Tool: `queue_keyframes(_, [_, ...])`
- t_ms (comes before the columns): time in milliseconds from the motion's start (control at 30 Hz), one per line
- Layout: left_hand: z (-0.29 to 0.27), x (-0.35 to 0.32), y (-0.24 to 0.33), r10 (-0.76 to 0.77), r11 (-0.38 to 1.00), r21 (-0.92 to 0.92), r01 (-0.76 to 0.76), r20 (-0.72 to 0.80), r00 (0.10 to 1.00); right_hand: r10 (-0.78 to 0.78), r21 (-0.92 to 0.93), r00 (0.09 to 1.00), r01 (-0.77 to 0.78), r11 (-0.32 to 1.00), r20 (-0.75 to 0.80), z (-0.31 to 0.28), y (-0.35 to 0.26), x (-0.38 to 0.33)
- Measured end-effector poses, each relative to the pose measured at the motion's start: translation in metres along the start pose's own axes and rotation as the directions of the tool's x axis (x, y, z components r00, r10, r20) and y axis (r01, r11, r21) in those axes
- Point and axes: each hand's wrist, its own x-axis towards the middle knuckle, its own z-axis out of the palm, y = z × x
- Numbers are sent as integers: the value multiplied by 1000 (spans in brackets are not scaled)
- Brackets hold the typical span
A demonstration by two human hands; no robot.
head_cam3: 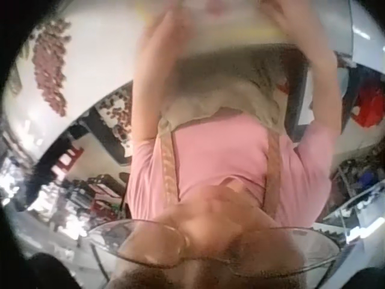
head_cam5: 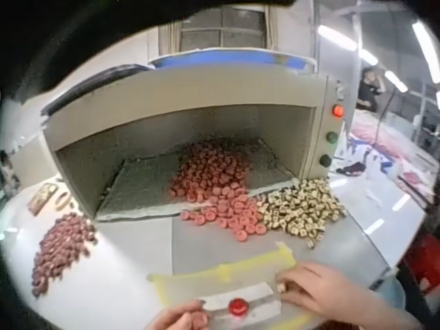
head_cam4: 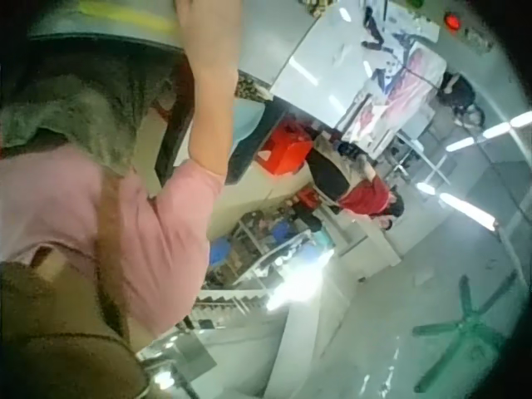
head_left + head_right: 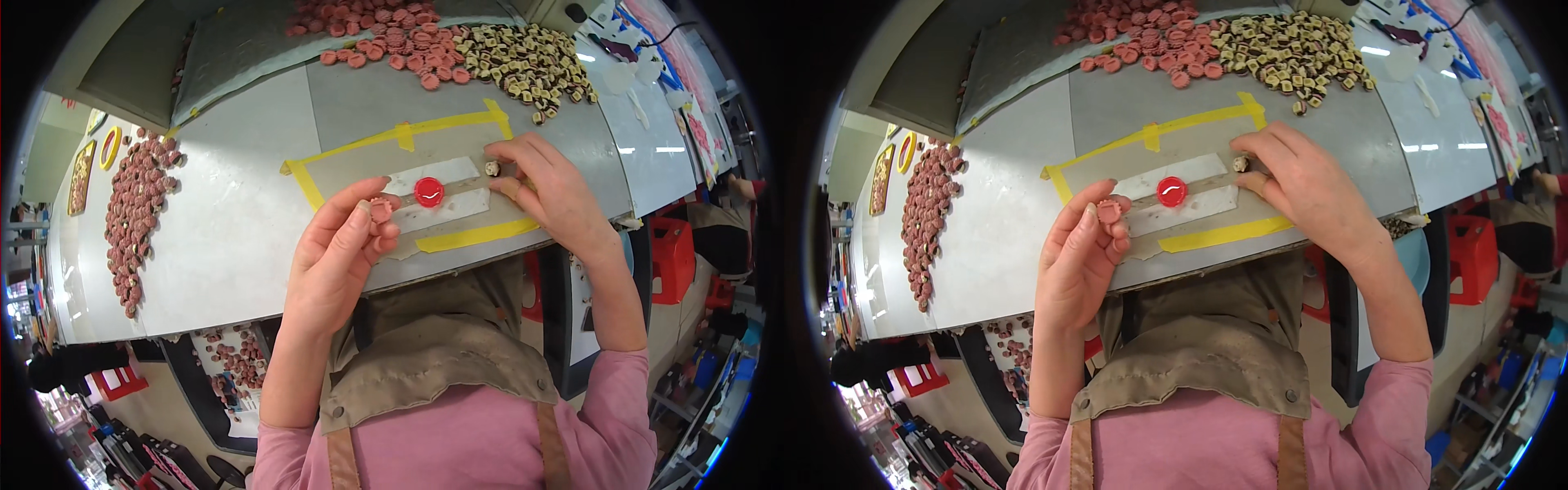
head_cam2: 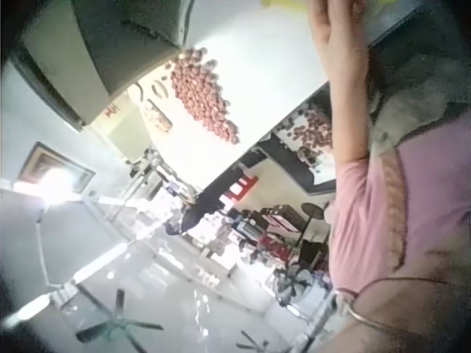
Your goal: The person squeezes glue from a bottle into a small plastic cap. The person then repeatedly picks up small craft components by hand, applies glue to them, joins the pieces together, and places the assembled items onto the table.
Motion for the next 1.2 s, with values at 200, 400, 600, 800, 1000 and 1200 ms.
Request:
queue_keyframes(200, [1,-4,2,-11,997,-80,8,-41,999,-22,-29,1000,23,999,19,-1,-4,2])
queue_keyframes(400, [-4,-7,-1,21,994,-104,-23,-26,999,-26,160,999,21,987,24,8,-35,14])
queue_keyframes(600, [0,-8,1,31,995,-96,-36,-54,998,-210,34,976,208,977,60,31,-42,27])
queue_keyframes(800, [-3,-10,-3,92,995,-39,-92,-13,996,-283,-109,955,291,950,87,27,-47,32])
queue_keyframes(1000, [10,-10,0,98,993,79,-88,-129,987,-275,-151,960,280,948,51,28,-50,27])
queue_keyframes(1200, [9,-11,-8,160,982,122,-147,-109,981,-170,142,983,158,977,76,28,-39,23])
